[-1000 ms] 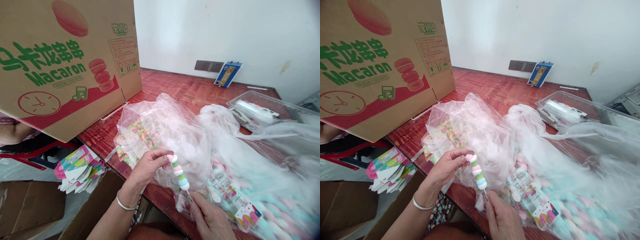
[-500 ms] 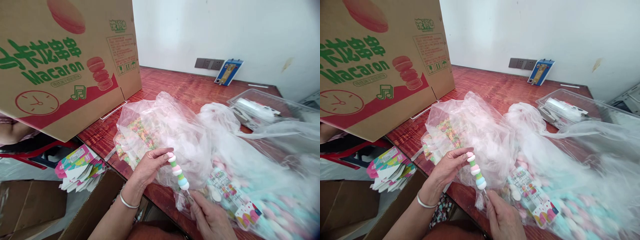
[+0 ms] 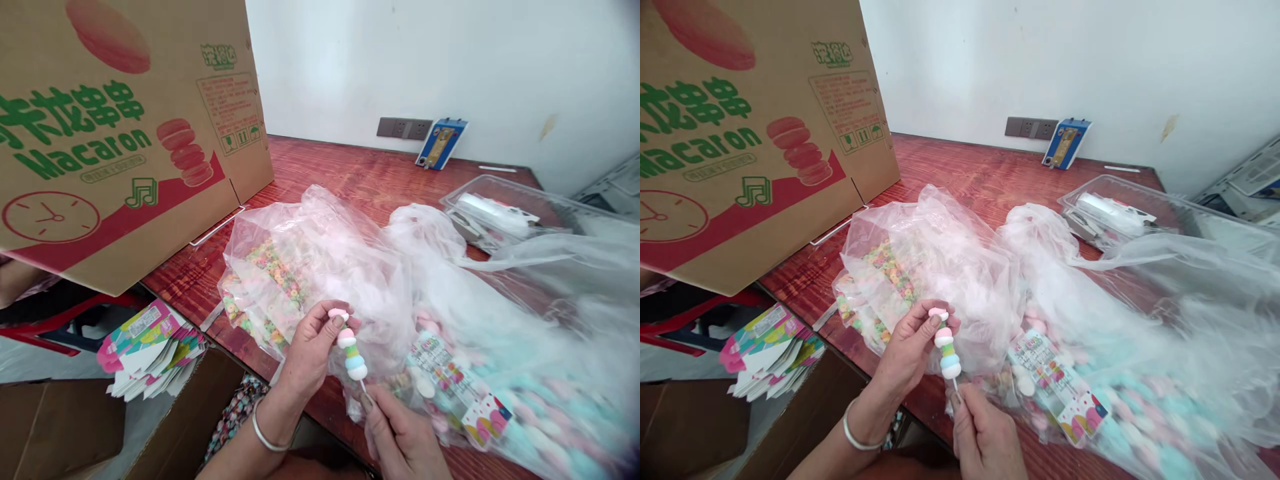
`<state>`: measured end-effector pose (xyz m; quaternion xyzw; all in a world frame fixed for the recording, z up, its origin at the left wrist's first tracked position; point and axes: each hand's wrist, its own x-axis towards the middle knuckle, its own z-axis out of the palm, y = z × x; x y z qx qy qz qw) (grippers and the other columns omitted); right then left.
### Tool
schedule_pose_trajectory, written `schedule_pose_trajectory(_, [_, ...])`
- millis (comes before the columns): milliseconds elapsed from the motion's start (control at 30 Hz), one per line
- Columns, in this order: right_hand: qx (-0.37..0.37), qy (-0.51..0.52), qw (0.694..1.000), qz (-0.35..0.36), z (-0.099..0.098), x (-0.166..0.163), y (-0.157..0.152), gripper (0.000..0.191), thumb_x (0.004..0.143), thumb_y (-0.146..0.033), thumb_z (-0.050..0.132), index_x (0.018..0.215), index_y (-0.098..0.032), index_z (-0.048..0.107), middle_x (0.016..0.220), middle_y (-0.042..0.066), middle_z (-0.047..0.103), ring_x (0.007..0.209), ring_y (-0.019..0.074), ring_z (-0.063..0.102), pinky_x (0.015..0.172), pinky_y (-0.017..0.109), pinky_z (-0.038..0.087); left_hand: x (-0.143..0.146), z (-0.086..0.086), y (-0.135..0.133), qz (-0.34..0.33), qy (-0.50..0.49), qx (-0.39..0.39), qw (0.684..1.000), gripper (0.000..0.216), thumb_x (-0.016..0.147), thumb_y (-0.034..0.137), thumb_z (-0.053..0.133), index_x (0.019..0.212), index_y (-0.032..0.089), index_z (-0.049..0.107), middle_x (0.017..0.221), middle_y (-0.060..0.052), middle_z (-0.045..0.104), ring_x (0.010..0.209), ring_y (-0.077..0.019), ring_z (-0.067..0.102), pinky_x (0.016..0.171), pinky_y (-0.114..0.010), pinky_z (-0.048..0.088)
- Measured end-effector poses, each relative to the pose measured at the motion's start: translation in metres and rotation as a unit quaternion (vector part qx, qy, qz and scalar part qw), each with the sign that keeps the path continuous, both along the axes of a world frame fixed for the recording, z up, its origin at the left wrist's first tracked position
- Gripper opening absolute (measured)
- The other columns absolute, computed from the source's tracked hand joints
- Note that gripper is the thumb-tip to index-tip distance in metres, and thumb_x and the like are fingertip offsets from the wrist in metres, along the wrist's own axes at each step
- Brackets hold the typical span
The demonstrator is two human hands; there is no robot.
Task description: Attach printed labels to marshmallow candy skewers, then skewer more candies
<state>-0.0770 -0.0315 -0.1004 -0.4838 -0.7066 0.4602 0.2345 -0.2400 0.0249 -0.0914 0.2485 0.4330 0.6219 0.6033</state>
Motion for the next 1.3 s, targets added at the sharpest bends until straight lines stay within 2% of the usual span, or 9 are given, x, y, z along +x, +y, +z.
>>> schedule_pose_trajectory(133, [0.051,0.013,0.997,-0.047,0.002,-0.012,-0.006,0.032,0.101,-0.035,0.036,0.081,-0.022,0.056,0.067,-0.001,0.061,0.060,0.0146,0.055,0.057,0.022,0.038,0.018,0.001,-0.004,0.066,-0.051,-0.010,0.996,0.025,0.083,0.037,0.072,0.101,0.022,0.066,0.098,-0.002,0.068,0.076,-0.0113,0.066,0.069,-0.022,0.051])
schedule_pose_trajectory(300, [0.073,0.026,0.994,-0.080,0.007,-0.025,-0.011,0.028,0.100,-0.030,0.034,0.083,-0.021,0.055,0.070,0.000,0.060,0.062,0.0140,0.056,0.059,0.023,0.036,0.028,0.008,-0.011,0.105,-0.030,-0.027,0.994,0.028,0.083,0.040,0.071,0.106,0.025,0.065,0.099,-0.001,0.068,0.071,-0.0096,0.066,0.061,-0.019,0.050])
schedule_pose_trajectory(533, [0.067,0.043,0.991,-0.111,0.018,-0.027,-0.013,0.025,0.097,-0.024,0.037,0.074,-0.021,0.047,0.064,-0.002,0.052,0.056,0.0114,0.044,0.054,0.023,0.028,0.035,0.015,-0.021,0.091,0.013,-0.037,0.995,0.034,0.081,0.042,0.073,0.110,0.026,0.064,0.096,-0.001,0.070,0.069,-0.0096,0.067,0.057,-0.017,0.051])
schedule_pose_trajectory(800, [0.054,0.079,0.987,-0.127,0.018,-0.029,-0.007,0.026,0.099,-0.021,0.040,0.076,-0.020,0.053,0.065,-0.003,0.052,0.058,0.0104,0.043,0.054,0.021,0.030,0.039,0.013,-0.025,0.084,0.046,-0.001,0.995,0.030,0.084,0.041,0.071,0.110,0.027,0.066,0.095,-0.001,0.070,0.072,-0.0101,0.067,0.062,-0.018,0.054])
schedule_pose_trajectory(1000, [0.153,-0.022,0.983,-0.097,0.039,-0.012,0.020,0.027,0.100,-0.025,0.045,0.079,-0.020,0.061,0.075,-0.001,0.062,0.068,0.0137,0.055,0.063,0.024,0.039,0.023,0.024,0.014,0.023,0.147,0.072,0.986,0.034,0.086,0.040,0.068,0.117,0.028,0.066,0.118,-0.004,0.065,0.080,-0.0108,0.065,0.063,-0.018,0.053])
schedule_pose_trajectory(1067, [0.190,-0.094,0.965,-0.155,0.041,0.012,0.023,0.020,0.099,-0.029,0.050,0.088,-0.021,0.065,0.086,0.003,0.065,0.081,0.0182,0.060,0.072,0.028,0.043,0.018,0.023,0.036,0.000,0.258,0.098,0.961,0.043,0.089,0.042,0.063,0.129,0.029,0.060,0.121,-0.006,0.064,0.081,-0.0129,0.065,0.062,-0.020,0.052])
schedule_pose_trajectory(1133, [0.212,-0.175,0.930,-0.243,0.032,0.043,0.020,0.017,0.097,-0.028,0.054,0.106,-0.019,0.065,0.100,0.008,0.067,0.096,0.0239,0.060,0.083,0.034,0.044,0.015,0.016,0.056,-0.006,0.404,0.119,0.907,0.051,0.091,0.042,0.059,0.139,0.027,0.053,0.117,-0.008,0.067,0.083,-0.0165,0.066,0.068,-0.026,0.052])
schedule_pose_trajectory(1233, [0.192,-0.321,0.865,-0.335,0.002,0.085,0.014,0.038,0.090,-0.026,0.062,0.124,-0.009,0.058,0.112,0.018,0.065,0.105,0.0341,0.057,0.087,0.044,0.042,0.014,0.000,0.074,-0.018,0.576,0.155,0.802,0.051,0.089,0.037,0.060,0.137,0.019,0.056,0.114,-0.012,0.068,0.095,-0.0245,0.066,0.086,-0.037,0.050])
schedule_pose_trajectory(1300, [0.173,-0.343,0.857,-0.344,-0.019,0.103,0.011,0.039,0.089,-0.024,0.063,0.124,-0.008,0.057,0.110,0.018,0.066,0.103,0.0346,0.058,0.085,0.044,0.042,0.015,-0.008,0.078,-0.025,0.630,0.171,0.757,0.050,0.089,0.037,0.059,0.135,0.017,0.057,0.118,-0.014,0.067,0.102,-0.0279,0.064,0.092,-0.040,0.048])
